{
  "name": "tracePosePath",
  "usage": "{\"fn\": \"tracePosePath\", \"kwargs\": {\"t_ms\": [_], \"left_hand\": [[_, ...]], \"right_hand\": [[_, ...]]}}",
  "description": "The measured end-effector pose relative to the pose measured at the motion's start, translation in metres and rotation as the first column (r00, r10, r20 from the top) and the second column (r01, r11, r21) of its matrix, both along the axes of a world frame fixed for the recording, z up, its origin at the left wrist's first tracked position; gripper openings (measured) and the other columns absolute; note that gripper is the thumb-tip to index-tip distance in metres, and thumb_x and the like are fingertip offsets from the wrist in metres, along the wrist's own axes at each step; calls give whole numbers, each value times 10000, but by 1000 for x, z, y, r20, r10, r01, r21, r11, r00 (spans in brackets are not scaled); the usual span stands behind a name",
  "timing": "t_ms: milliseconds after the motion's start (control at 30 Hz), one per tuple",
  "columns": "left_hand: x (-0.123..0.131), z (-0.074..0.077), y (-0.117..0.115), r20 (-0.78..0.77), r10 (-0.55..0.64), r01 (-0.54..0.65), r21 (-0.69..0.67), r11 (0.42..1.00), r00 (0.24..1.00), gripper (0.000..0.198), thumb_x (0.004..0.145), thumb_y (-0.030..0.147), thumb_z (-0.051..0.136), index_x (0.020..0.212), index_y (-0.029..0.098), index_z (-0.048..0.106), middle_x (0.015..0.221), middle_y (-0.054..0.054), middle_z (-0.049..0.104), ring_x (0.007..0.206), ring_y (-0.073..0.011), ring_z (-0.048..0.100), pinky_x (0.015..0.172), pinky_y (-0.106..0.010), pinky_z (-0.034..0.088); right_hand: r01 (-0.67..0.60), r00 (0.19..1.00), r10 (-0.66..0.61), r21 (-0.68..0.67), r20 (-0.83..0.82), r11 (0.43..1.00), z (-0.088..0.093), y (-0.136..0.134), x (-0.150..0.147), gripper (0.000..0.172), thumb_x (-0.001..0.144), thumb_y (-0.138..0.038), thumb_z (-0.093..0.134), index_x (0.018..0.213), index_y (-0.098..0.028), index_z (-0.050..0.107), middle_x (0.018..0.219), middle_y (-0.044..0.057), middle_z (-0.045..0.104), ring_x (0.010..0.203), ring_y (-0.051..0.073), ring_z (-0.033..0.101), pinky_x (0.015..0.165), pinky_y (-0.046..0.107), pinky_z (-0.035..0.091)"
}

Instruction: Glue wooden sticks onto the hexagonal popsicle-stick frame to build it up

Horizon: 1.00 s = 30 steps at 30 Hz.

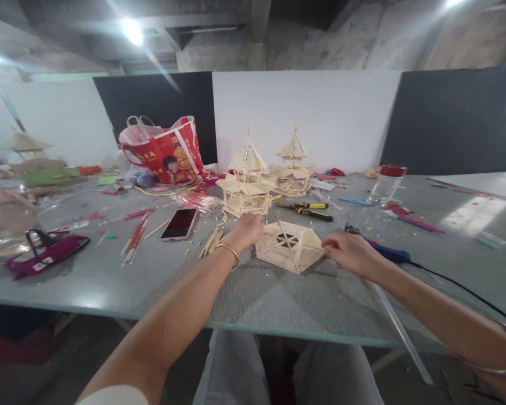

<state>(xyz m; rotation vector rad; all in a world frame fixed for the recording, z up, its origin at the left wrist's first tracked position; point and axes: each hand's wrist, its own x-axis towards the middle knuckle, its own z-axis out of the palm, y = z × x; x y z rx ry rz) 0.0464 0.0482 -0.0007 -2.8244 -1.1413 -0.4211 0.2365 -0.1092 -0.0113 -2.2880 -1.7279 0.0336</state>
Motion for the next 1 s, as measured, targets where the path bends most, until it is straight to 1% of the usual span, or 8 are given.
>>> {"fn": "tracePosePath", "kwargs": {"t_ms": [67,200,333,400,500,833,1000], "left_hand": [[1,-1,1,-9,12,-13,-17,1000,1000,290,845,193,402,996,105,633,1017,-152,651,1002,-220,588,864,-304,428],[1,-2,2,-39,20,-23,-59,998,999,280,837,170,405,926,107,662,948,-146,676,944,-208,623,809,-274,456],[0,-2,0,-45,37,-39,-61,997,998,295,840,181,398,934,95,664,952,-168,673,954,-229,623,792,-289,466],[-2,-1,-2,-51,43,-47,-65,997,998,299,842,198,402,928,90,667,947,-176,671,950,-239,624,787,-298,470],[-4,0,-4,-61,57,-61,-70,996,996,297,839,207,414,932,85,668,946,-183,669,945,-245,627,795,-307,472],[-10,3,-7,-87,88,-93,-60,994,992,283,816,211,477,990,80,658,958,-212,653,956,-300,616,800,-380,475],[-12,5,-11,-80,77,-83,-71,994,994,268,807,208,503,998,91,651,941,-198,653,951,-307,614,801,-400,473]], "right_hand": [[2,1000,-2,-7,10,1000,0,1,1,242,769,-249,420,853,-176,635,670,22,675,588,156,622,624,249,400],[10,1000,-10,-24,25,1000,1,3,0,238,767,-243,414,819,-186,639,690,18,680,568,145,614,626,248,401],[35,998,-33,-35,51,999,2,5,-3,215,755,-245,426,754,-206,637,598,5,646,557,149,597,606,254,380],[49,997,-47,-38,65,998,1,6,-4,213,750,-251,425,726,-211,633,589,12,638,584,162,595,582,257,362],[60,995,-57,-41,82,997,1,8,-5,212,745,-255,424,702,-211,628,634,28,645,647,181,596,557,257,338],[11,993,-4,-62,114,998,7,16,-12,205,723,-223,438,698,-201,640,611,17,623,600,159,567,519,247,300],[-5,992,12,-58,123,998,7,15,-12,211,738,-265,432,680,-201,625,595,9,605,573,152,543,499,244,280]]}}
